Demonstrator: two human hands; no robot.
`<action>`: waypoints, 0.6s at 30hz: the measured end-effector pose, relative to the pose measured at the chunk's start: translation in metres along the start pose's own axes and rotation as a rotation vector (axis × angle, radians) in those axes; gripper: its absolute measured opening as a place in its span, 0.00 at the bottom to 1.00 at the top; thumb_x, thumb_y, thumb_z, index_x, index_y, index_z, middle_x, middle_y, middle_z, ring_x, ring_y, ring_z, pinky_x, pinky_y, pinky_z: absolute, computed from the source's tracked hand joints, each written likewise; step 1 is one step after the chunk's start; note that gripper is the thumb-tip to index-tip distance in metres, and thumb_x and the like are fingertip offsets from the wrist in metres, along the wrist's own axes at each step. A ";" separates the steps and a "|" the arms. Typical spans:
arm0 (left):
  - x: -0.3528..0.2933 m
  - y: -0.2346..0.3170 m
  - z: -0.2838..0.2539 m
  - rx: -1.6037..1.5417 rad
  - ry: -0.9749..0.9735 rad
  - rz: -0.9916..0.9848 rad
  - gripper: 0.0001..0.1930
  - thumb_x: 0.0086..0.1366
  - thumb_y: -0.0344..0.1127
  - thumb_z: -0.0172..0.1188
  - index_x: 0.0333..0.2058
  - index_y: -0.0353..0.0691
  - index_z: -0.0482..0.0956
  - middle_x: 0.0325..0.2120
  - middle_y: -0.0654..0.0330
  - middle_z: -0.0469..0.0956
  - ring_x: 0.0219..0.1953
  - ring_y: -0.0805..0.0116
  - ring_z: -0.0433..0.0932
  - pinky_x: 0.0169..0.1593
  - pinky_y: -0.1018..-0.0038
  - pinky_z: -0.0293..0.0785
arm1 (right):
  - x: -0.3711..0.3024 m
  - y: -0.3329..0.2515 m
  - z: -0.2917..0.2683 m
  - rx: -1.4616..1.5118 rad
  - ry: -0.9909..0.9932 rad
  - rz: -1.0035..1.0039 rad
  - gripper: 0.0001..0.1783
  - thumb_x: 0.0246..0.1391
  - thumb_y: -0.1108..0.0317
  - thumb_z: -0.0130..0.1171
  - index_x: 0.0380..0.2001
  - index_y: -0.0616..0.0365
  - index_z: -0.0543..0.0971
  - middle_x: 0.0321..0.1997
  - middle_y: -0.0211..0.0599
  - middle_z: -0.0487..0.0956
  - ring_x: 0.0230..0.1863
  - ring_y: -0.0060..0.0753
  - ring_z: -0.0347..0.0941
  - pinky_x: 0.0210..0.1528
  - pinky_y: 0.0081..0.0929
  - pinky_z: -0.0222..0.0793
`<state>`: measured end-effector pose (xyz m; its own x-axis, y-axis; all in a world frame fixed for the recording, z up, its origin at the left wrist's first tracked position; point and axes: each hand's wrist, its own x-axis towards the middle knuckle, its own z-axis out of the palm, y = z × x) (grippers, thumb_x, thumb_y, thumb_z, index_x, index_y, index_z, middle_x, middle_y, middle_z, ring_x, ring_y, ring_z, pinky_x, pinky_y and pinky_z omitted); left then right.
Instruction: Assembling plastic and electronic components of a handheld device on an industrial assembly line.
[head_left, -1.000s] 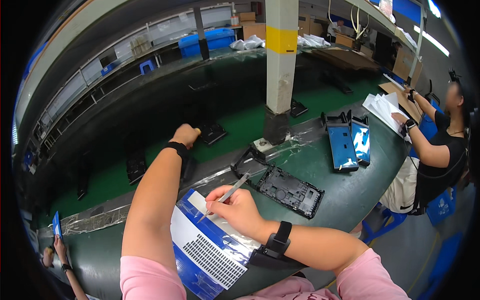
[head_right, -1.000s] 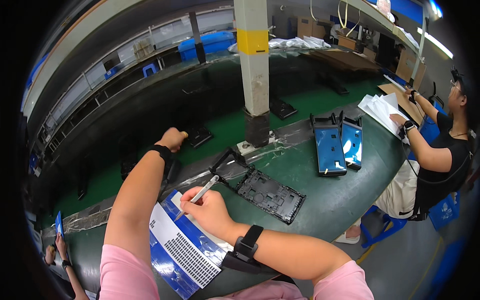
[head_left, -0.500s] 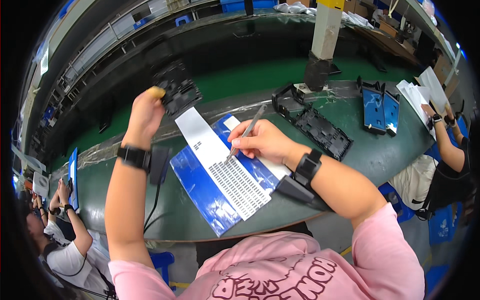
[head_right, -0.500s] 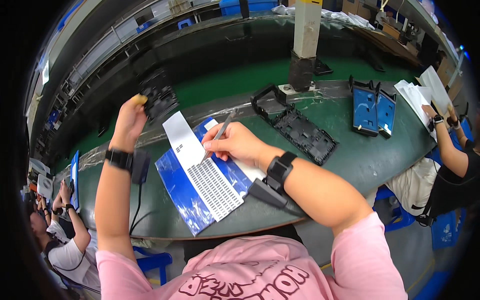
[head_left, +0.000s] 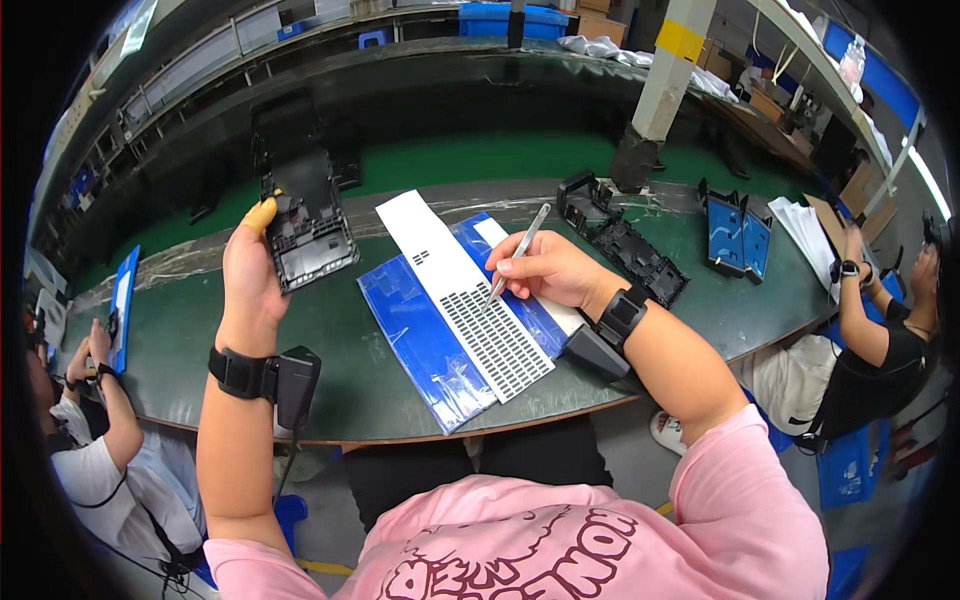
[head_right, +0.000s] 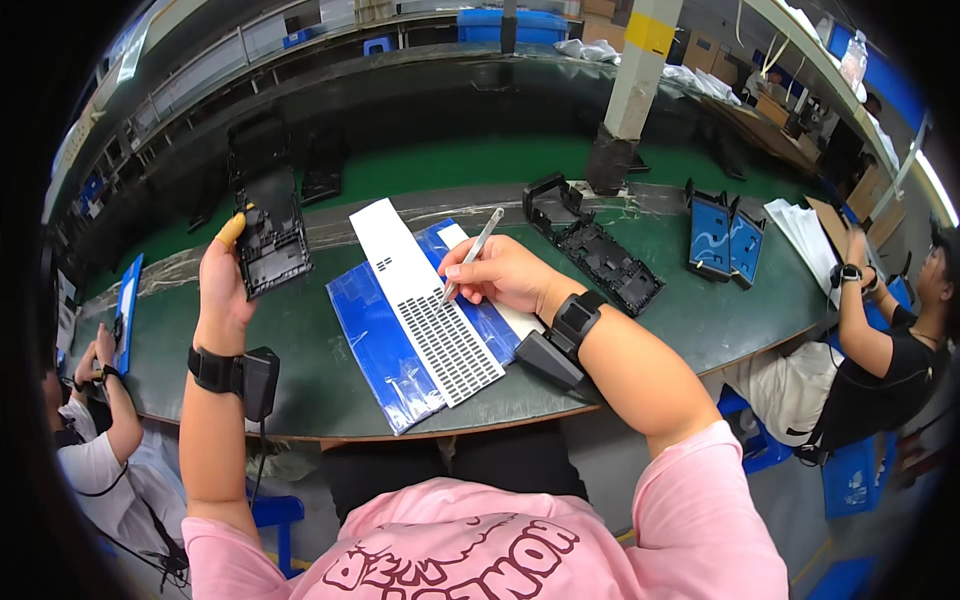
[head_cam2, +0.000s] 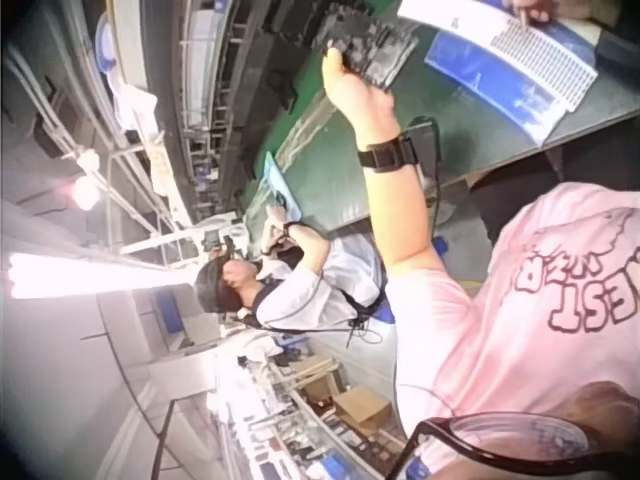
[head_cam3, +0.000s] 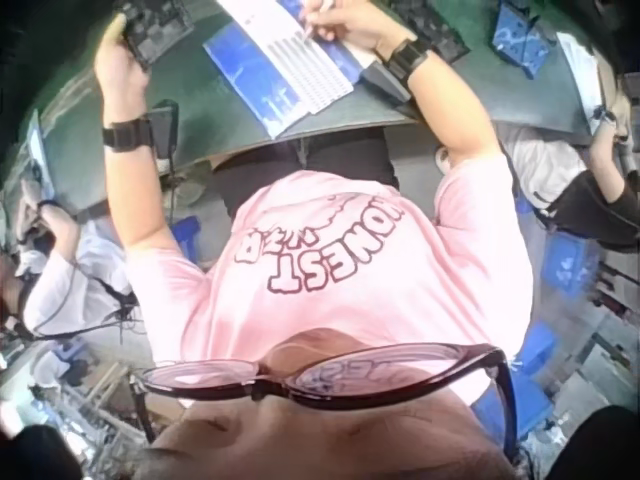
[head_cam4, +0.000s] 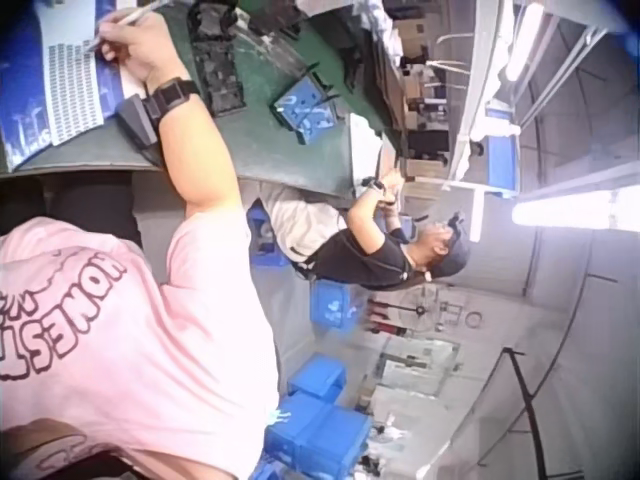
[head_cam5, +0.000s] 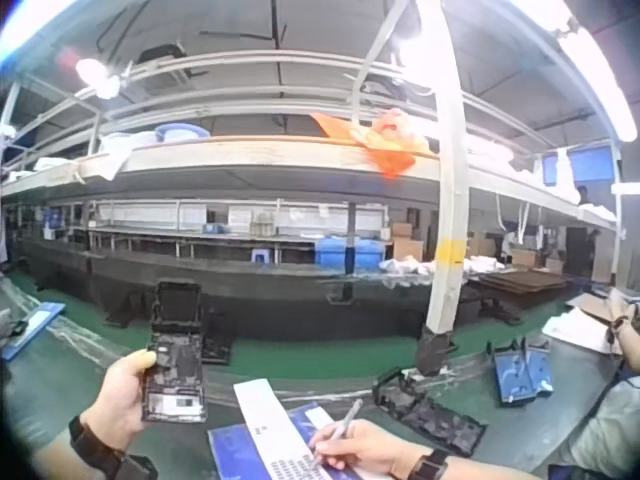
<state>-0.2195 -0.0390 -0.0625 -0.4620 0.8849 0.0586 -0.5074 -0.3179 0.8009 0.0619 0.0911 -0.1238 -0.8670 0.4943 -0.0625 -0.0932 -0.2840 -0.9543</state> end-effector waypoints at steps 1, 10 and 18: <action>0.003 -0.003 0.006 0.009 -0.031 0.029 0.11 0.60 0.33 0.43 0.38 0.35 0.70 0.31 0.57 0.74 0.31 0.66 0.75 0.38 0.71 0.73 | 0.000 0.001 -0.001 0.016 -0.015 -0.019 0.08 0.46 0.72 0.53 0.30 0.66 0.72 0.24 0.38 0.75 0.21 0.18 0.66 0.23 0.13 0.61; 0.019 -0.041 0.018 -0.092 -0.087 -0.078 0.13 0.62 0.38 0.44 0.40 0.38 0.68 0.32 0.59 0.74 0.33 0.70 0.74 0.37 0.74 0.72 | 0.012 -0.007 -0.002 0.165 0.224 0.012 0.05 0.47 0.74 0.52 0.26 0.65 0.73 0.24 0.38 0.74 0.19 0.18 0.66 0.19 0.13 0.60; -0.009 -0.050 0.018 -0.151 0.016 -0.137 0.17 0.63 0.37 0.39 0.50 0.41 0.58 0.45 0.60 0.65 0.46 0.69 0.66 0.49 0.70 0.63 | 0.028 -0.019 0.031 -0.102 0.370 -0.005 0.06 0.43 0.75 0.56 0.28 0.63 0.73 0.21 0.31 0.74 0.18 0.12 0.65 0.18 0.07 0.57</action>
<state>-0.1771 -0.0255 -0.0925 -0.3916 0.9185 -0.0552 -0.6690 -0.2430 0.7024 0.0245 0.0848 -0.0986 -0.6298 0.7638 -0.1411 -0.0313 -0.2065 -0.9779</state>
